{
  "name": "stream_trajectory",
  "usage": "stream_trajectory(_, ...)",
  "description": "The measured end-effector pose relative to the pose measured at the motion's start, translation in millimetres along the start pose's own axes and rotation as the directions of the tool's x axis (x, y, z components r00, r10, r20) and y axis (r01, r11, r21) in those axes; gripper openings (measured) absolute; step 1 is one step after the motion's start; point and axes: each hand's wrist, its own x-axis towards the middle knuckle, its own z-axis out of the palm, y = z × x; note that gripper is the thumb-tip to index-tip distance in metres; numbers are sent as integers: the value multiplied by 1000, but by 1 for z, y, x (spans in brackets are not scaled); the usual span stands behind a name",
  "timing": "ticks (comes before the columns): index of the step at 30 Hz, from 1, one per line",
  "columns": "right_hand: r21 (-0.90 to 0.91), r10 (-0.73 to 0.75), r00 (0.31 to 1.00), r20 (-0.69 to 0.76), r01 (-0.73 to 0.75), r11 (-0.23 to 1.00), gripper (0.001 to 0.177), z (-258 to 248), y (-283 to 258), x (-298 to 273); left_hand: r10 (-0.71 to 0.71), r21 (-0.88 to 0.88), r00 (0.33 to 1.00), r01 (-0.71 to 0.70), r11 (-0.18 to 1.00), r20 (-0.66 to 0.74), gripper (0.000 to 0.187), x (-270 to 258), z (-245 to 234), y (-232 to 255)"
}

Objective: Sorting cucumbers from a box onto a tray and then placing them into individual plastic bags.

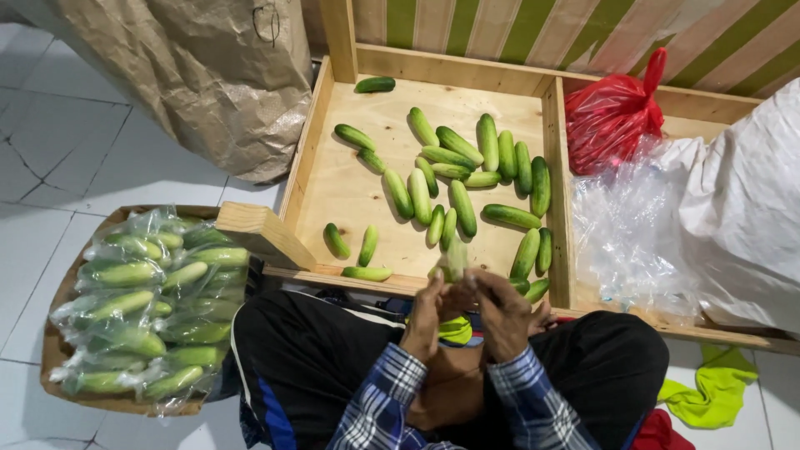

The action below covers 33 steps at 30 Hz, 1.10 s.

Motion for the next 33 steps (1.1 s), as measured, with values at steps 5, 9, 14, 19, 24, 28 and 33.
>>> stream_trajectory(5, 17, -38, 999, 12, 38, 999, 15, -8, 40, -58, -111, -748, 943, 318, 583, 314, 52, 17, -5, -61)
stream_trajectory(9, 113, 44, 999, -9, -42, 993, 12, -13, 77, -76, -131, -771, 940, 334, 542, 315, 42, 24, -12, -90)
stream_trajectory(14, 68, 85, 996, 37, -87, 994, 10, -6, 80, -87, -144, -812, 966, 258, 523, 214, 25, 36, -27, -105)
stream_trajectory(19, 94, 208, 977, 42, -211, 973, 11, -3, 63, -82, -187, -759, 960, 279, 589, 208, 35, 34, -44, -105)
stream_trajectory(24, 141, 216, 976, 40, -219, 965, 12, -9, 76, -80, -209, -631, 950, 309, 712, 230, 50, 28, -56, -93)
stream_trajectory(28, 114, 282, 959, 36, -284, 952, 13, -12, 88, -83, -145, -192, 989, 149, 970, 35, 27, 51, -70, -115)
stream_trajectory(33, -26, 103, 992, 72, -101, 995, 9, -10, 95, -77, 389, 892, 921, -167, 419, -10, 12, 33, -47, -74)
